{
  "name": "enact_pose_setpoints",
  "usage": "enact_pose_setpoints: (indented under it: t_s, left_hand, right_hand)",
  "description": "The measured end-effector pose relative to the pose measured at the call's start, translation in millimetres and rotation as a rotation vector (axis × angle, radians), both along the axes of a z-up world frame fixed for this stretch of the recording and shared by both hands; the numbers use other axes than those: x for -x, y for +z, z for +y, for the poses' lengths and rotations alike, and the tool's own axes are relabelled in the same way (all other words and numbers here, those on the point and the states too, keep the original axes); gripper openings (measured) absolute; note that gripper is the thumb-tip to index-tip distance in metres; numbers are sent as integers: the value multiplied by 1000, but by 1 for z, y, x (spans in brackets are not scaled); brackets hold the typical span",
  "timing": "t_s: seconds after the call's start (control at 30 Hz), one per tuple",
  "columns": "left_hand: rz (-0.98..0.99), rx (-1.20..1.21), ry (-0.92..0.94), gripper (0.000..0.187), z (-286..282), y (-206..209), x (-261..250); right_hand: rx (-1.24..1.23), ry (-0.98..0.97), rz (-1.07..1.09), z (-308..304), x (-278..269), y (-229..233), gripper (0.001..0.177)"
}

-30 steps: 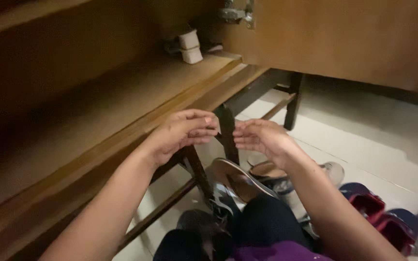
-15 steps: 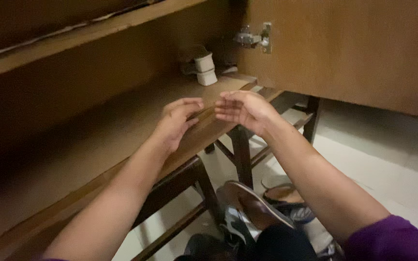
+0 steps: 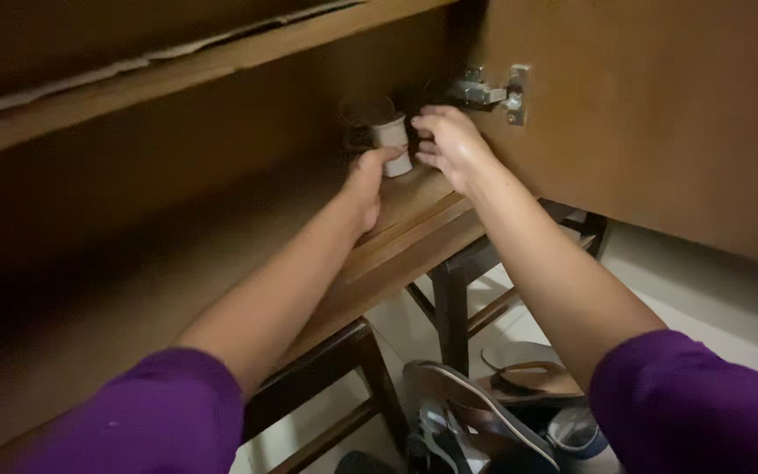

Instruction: The person removes various shoes from a wooden cabinet and places them on the floor. The person handles sandals, sneakers, and slippers one by one, arranging them in a pile on the floor.

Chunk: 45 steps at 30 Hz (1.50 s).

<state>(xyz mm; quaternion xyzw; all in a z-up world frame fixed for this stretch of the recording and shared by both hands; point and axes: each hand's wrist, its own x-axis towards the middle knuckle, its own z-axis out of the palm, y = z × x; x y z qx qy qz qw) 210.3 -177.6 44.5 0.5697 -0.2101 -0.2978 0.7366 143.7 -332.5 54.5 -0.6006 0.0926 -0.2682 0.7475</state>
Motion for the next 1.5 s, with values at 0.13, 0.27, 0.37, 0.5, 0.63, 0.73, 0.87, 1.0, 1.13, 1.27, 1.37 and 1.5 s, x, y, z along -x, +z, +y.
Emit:
enact_pose_setpoints:
  t_s: [0.13, 0.27, 0.37, 0.5, 0.63, 0.73, 0.87, 1.0, 1.13, 1.27, 1.37, 1.5]
  left_hand:
    - [-65, 6, 68, 49, -27, -14, -19]
    - [-5, 81, 4, 55, -34, -28, -35]
    - [-143, 10, 185, 61, -36, -35, -42]
    - [-226, 13, 242, 65, -43, -44, -45]
    - [-172, 69, 342, 66, -66, -36, -57]
    - [-119, 20, 396, 67, -73, -35, -67]
    - [-39, -138, 468, 69, -68, -39, -82]
    - [-15, 72, 390, 69, -68, -46, -91]
    - [43, 139, 343, 71, -60, -46, -93]
    - [8, 147, 294, 68, -54, -38, -81]
    - [44, 167, 316, 67, -49, -30, -65]
    - [48, 258, 298, 64, -38, -21, -42]
  right_hand:
    - [85, -47, 37, -6, -27, -8, 60]
    - [199, -36, -19, -5, -44, -15, 55]
    - [233, -85, 33, 1, -63, -14, 58]
    - [258, -119, 124, 0, -77, -20, 61]
    - [266, -47, 219, -10, -78, -19, 66]
    - [260, 27, 246, -13, -73, -13, 63]
    - [258, 56, 262, -11, -72, -8, 56]
    - [148, 67, 134, -12, -81, -15, 51]
    - [26, 83, 48, -13, -92, -25, 44]
    - [-57, 100, -10, -12, -95, -26, 43]
    - [-13, 53, -56, -9, -86, -25, 42]
    - [32, 68, -110, -4, -70, -23, 42]
